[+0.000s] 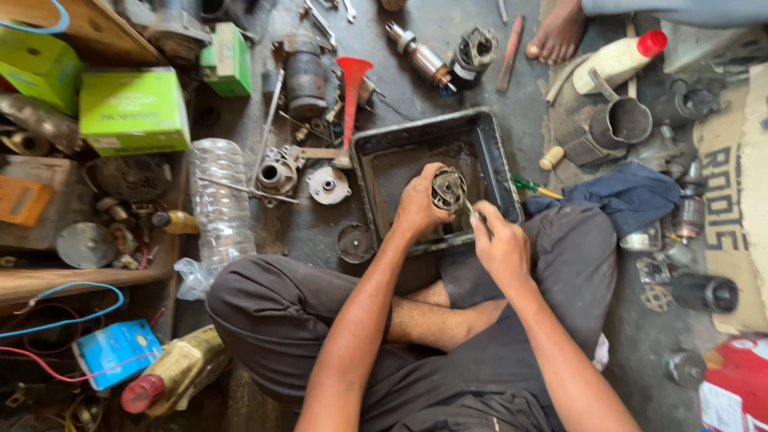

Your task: The person sits on the floor and cleans a cylindrical mechanical part using a white cloth and a small metal tool. They wipe the part, scrape it with the tool, and then apply a liquid from a bottle to the part.

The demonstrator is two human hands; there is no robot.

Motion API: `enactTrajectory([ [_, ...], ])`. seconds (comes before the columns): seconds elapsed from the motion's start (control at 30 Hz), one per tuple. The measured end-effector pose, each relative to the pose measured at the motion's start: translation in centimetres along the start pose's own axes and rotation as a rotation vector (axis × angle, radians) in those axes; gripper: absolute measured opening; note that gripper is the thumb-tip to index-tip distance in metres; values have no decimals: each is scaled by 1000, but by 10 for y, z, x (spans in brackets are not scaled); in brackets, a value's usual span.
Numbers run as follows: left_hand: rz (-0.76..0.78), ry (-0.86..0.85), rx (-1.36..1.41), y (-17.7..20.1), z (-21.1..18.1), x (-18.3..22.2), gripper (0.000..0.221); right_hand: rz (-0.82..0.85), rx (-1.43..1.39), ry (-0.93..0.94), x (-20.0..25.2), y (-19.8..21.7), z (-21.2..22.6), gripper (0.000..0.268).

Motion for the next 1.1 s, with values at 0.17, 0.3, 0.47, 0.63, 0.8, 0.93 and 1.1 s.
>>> enactTrajectory([
  [0.17,28,79,18,-1,-1,2,82,-12,-76,107,2,2,4,20],
  [0.3,33,23,12,2,-10,1,89,2,2,4,-3,2,-3,18],
  [0.47,125,-29,-48,3,-17,7,105,15,59,-301,-20,7,-38,22],
  [0.63,138,-80,-77,8,-9,10,102,355,346,-133,-30,-16,-44,22],
  [0.8,63,-40,-98,2,-9,5,99,425,370,-52,-33,-20,-46,24],
  [0.93,-38,-1,-205,0,-16,11,97,281,244,-214,-35,-6,-53,22],
  [1.1,45,-186,-255,1,-15,10,94,149,-11,-271,-11,10,-58,23],
])
Point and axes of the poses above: each hand's wrist, its own x-axis away from the middle knuckle, its own y-axis out of the back of the hand, z = x × y, the point moved 3 cm from there along -x, towards the middle knuckle, and after that the axes turned 12 degrees about x, right-handed, at the moved point
